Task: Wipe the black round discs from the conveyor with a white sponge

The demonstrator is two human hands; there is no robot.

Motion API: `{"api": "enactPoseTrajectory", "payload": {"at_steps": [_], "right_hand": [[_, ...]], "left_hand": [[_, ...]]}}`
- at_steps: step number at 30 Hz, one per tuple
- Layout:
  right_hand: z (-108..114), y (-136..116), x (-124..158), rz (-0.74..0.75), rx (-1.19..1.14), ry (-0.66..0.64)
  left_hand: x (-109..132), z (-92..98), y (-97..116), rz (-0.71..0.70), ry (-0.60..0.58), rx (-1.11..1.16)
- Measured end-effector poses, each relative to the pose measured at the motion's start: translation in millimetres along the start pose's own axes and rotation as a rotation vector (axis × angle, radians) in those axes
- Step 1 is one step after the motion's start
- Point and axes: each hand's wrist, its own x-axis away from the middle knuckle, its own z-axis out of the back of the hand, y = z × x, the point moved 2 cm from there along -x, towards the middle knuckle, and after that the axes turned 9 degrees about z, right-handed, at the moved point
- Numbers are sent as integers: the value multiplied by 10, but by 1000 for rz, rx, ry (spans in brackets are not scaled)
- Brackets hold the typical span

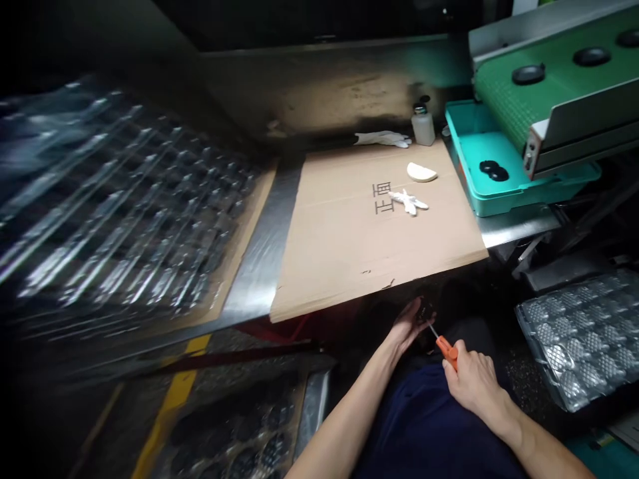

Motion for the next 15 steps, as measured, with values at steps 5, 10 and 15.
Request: {"api": "enactPoseTrajectory", "payload": {"at_steps": [5,10,15], "right_hand": [[219,183,416,-7,-428,184],[856,854,678,-111,-783,900],[1416,1533,-201,-73,-1005,1599]], "left_hand": [[78,-62,-6,63,-87,91],[300,45,10,67,-160,-8],[559,87,14,20,-144,-73]]}}
